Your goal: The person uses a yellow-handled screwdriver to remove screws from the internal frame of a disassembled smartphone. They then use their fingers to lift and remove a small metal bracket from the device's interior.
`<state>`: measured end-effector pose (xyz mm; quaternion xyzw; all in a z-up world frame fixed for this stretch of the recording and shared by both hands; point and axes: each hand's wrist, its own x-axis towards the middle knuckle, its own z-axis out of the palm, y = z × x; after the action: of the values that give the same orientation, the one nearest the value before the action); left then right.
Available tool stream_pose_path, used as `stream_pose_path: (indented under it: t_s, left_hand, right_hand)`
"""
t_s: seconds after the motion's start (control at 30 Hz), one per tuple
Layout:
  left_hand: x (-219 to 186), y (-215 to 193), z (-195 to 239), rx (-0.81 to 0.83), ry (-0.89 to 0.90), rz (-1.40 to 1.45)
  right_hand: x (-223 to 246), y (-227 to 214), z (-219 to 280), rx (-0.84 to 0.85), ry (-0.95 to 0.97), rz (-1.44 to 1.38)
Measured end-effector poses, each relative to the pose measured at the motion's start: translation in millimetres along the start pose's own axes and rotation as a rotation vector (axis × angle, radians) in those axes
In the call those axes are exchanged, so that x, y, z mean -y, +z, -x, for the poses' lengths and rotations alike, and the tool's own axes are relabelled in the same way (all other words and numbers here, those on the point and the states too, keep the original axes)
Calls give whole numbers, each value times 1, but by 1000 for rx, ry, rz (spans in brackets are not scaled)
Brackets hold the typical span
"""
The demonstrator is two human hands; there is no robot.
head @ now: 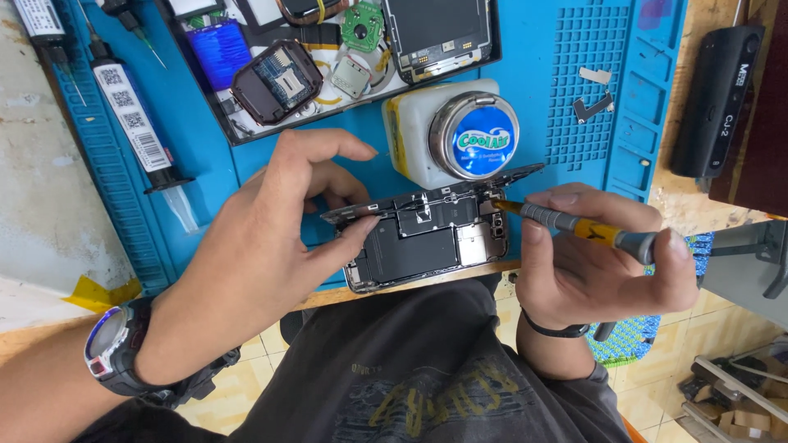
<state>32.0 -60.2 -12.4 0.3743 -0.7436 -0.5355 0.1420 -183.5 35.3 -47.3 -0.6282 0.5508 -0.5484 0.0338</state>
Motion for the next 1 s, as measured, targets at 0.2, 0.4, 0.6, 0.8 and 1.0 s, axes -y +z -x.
stream_pose_path:
  t_s: [0.2,0.4,0.6,0.8,1.0]
  left_hand:
    - [-3,0,-2,8,-37,-5]
    - [-14,4,-8,39,-391,-49]
    - [-6,7,-5,-5,-225,-67]
    - [-9,7,-5,-20,-236,-58]
    - [-10,7,-6,-24,-229,-19]
  right_hand:
    - [-21,-35,62,-325,252,-211]
    - [-22,-77,35,-160,54,19]
    - [-34,-105,3,469,-133,343]
    - [-40,-100,-15,545,-249,610]
    - [-42,-95,-20,609,-256,669]
